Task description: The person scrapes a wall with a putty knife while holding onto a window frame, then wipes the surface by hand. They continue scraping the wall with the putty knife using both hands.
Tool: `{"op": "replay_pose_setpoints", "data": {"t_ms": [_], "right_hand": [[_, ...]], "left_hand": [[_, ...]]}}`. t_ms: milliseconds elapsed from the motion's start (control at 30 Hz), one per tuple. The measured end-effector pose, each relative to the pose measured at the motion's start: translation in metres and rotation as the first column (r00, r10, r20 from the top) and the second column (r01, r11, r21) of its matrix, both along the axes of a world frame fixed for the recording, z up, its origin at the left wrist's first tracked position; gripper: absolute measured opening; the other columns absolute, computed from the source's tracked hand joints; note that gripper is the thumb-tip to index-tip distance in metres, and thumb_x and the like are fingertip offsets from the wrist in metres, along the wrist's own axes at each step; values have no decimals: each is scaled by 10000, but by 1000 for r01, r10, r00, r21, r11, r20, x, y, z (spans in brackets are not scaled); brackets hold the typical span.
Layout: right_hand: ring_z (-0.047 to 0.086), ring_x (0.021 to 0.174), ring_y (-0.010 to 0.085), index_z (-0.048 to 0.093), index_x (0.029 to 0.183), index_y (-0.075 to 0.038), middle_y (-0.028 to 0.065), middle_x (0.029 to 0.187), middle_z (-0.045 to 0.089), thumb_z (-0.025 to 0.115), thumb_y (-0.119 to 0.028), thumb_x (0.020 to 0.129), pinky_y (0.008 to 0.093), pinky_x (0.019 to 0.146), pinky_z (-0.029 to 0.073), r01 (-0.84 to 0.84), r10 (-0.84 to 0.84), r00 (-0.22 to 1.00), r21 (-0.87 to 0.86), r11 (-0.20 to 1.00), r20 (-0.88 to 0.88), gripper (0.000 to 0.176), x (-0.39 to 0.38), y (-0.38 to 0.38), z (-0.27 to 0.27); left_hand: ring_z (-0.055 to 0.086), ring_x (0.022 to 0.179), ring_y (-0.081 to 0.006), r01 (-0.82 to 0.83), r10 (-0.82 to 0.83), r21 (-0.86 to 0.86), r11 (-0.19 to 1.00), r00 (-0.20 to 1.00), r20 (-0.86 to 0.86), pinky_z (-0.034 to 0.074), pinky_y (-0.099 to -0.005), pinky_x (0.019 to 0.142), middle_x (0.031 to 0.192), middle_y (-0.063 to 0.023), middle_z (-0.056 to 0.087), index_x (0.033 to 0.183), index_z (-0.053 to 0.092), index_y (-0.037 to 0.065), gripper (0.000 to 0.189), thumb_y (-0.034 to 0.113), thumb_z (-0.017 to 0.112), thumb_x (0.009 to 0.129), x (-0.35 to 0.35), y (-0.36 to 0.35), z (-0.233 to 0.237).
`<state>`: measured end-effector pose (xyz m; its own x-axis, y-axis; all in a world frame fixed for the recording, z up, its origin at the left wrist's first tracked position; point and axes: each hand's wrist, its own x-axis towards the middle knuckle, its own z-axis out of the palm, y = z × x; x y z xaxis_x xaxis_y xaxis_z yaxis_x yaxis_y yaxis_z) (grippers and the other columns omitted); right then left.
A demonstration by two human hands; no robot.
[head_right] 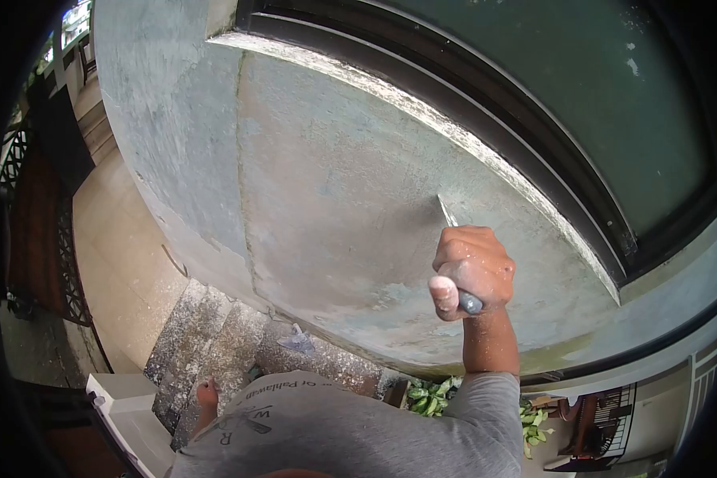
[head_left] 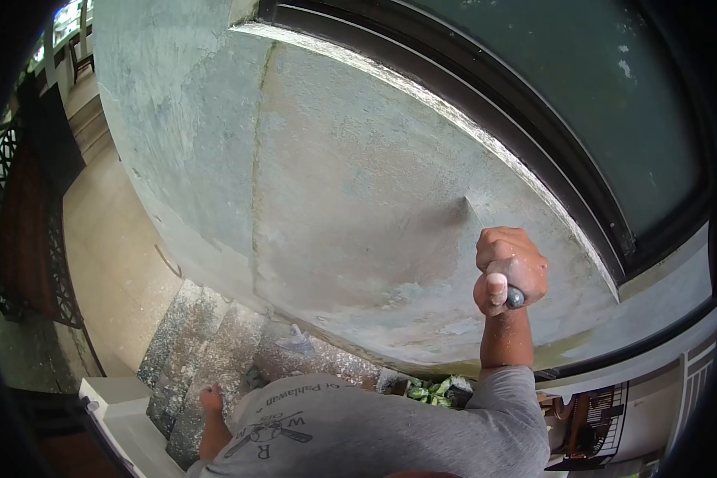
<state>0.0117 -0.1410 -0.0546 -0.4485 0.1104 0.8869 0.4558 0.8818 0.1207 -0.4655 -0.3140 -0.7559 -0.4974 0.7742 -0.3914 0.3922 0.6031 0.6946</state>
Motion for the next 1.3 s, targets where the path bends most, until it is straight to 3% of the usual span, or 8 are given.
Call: {"op": "replay_pose_setpoints", "data": {"t_ms": [300, 367, 433, 600, 767, 1033, 1167, 1300], "right_hand": [[301, 408, 78, 311, 631, -144, -35, 504, 336, 461, -510, 1082, 255, 374, 191, -626, 622, 762, 38, 779, -180, 600, 31, -54, 57], [345, 402, 110, 348, 612, -116, -10, 507, 387, 508, -435, 1071, 265, 375, 232, -139, 103, 963, -130, 982, -250, 581, 42, 4, 18], [393, 386, 150, 371, 604, -96, 19, 514, 430, 553, -352, 1047, 291, 366, 307, -349, 189, 908, -427, 834, -373, 543, 52, 31, -5], [369, 383, 135, 381, 613, -103, -5, 506, 367, 556, -365, 1045, 297, 370, 310, -351, 316, 928, -171, 921, -198, 535, 28, -10, 20], [408, 429, 138, 441, 588, -99, 4, 546, 454, 556, -211, 1015, 290, 395, 331, -132, -77, 920, -489, 862, -384, 456, 50, 43, -12], [353, 381, 100, 373, 620, -130, -28, 510, 384, 515, -318, 1076, 283, 364, 299, -659, 643, 727, 16, 752, -242, 513, 28, -20, 49], [336, 435, 125, 358, 650, -104, -33, 545, 377, 527, -251, 1054, 288, 427, 298, 60, -91, 993, -337, 940, -78, 462, 59, 44, -37], [364, 428, 138, 340, 618, -90, -8, 542, 426, 564, -246, 1037, 303, 414, 331, -320, 321, 947, -50, 946, 15, 500, -7, -24, 28]], "left_hand": [[695, 766, -424, 103, -104, -22, 994, 993, -55, 500, -497, 730, 783, -255, 705, 847, 719, -63, 478, 393, 641, 968, 9, 13, -3], [700, 756, -412, 109, -108, -31, 994, 994, 26, 503, -494, 723, 775, -250, 703, 858, 719, -66, 467, 380, 641, 971, 18, 12, 0], [688, 695, -346, 82, -86, 45, 996, 990, 107, 502, -462, 677, 736, -222, 692, 842, 716, -64, 447, 360, 655, 970, 24, 11, 5], [662, 637, -302, -51, 24, 130, 990, 979, 202, 490, -439, 630, 699, -207, 677, 810, 710, -58, 456, 367, 670, 969, 34, 14, 4], [665, 668, -343, 86, -82, 69, 994, 995, -51, 492, -467, 673, 696, -224, 672, 788, 702, -65, 487, 386, 669, 970, 33, -23, 11], [700, 741, -406, 55, -62, -48, 997, 986, -155, 523, -493, 734, 735, -238, 703, 803, 718, -52, 544, 466, 647, 953, 47, -70, 28], [707, 740, -391, -105, 100, -77, 992, 993, -64, 531, -480, 737, 719, -223, 700, 798, 710, -49, 510, 431, 645, 957, 43, -69, -13], [703, 717, -368, -73, 72, 40, 997, 997, 30, 519, -473, 703, 705, -217, 689, 782, 702, -46, 440, 361, 652, 943, 52, -58, 3]]}}
